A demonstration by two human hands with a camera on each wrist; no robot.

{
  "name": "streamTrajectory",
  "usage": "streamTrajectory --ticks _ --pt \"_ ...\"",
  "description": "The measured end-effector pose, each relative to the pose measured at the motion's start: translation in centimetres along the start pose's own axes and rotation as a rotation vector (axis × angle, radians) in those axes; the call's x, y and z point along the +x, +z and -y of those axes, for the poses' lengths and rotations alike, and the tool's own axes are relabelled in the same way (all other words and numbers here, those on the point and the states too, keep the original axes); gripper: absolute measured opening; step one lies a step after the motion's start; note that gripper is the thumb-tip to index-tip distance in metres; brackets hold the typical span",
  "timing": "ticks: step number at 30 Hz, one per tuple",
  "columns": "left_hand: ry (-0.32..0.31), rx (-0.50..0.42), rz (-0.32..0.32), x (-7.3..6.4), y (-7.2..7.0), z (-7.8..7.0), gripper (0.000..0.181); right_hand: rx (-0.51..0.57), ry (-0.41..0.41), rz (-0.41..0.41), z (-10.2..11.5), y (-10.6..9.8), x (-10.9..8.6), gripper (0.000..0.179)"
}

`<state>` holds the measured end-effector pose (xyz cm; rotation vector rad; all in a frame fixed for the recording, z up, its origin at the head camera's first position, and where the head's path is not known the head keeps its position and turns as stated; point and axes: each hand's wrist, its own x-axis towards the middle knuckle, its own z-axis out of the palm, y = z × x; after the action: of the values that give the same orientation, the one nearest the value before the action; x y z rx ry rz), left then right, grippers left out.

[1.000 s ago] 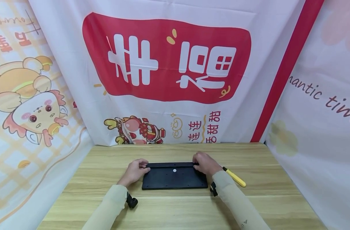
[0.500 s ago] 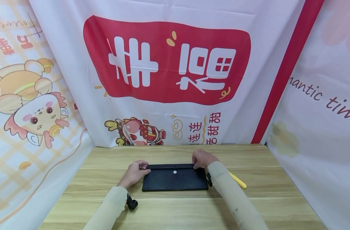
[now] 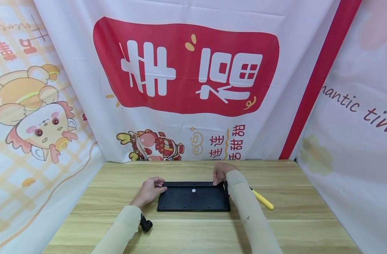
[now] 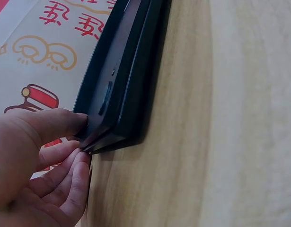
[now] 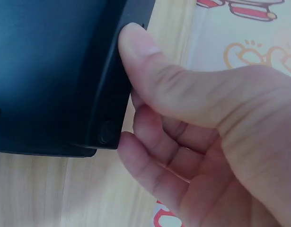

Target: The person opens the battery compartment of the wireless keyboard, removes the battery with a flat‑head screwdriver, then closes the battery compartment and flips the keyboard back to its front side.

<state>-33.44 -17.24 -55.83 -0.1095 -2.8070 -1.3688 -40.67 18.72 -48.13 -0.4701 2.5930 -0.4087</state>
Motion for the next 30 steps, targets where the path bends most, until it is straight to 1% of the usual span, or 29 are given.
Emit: streamTrajectory --ticks 3,5,9,13,16,19,22,24,27,30 --pt "0.004 0.0 -0.004 0.1 0.1 0.1 0.031 -0.034 -0.046 -0.008 0.0 0.2 -0.2 0.019" --pt "0.002 -0.002 -0.005 0.1 0.1 0.2 0.031 -0.038 -0.081 -0.032 0.1 0.3 -0.6 0.019" --pt "0.003 -0.008 -0.004 0.0 0.1 0.2 0.032 -0.023 -0.161 -0.116 -0.3 0.9 -1.3 0.016" --pt "0.008 -0.011 -0.005 0.0 0.0 0.2 0.031 0.007 -0.263 -0.212 -1.1 1.8 -1.8 0.014" --pt "0.014 -0.01 -0.01 0.0 0.0 0.1 0.03 0.028 -0.327 -0.246 -1.6 2.2 -2.2 0.01" --pt "0.012 -0.006 -0.012 -0.1 -0.1 0.0 0.029 0.01 -0.373 -0.261 -1.9 2.3 -2.5 0.008" --pt "0.001 -0.004 -0.014 -0.1 -0.1 -0.2 0.03 -0.031 -0.407 -0.277 -1.9 2.2 -2.8 0.007" --pt "-0.008 -0.004 -0.01 -0.2 0.0 -0.3 0.03 -0.047 -0.416 -0.282 -1.8 2.2 -3.0 0.007" --pt "-0.013 -0.008 -0.008 -0.2 0.0 -0.4 0.031 -0.054 -0.41 -0.276 -1.8 2.1 -3.1 0.009" --pt "-0.013 -0.011 -0.005 -0.2 0.0 -0.3 0.031 -0.049 -0.388 -0.27 -1.6 1.9 -3.2 0.01"
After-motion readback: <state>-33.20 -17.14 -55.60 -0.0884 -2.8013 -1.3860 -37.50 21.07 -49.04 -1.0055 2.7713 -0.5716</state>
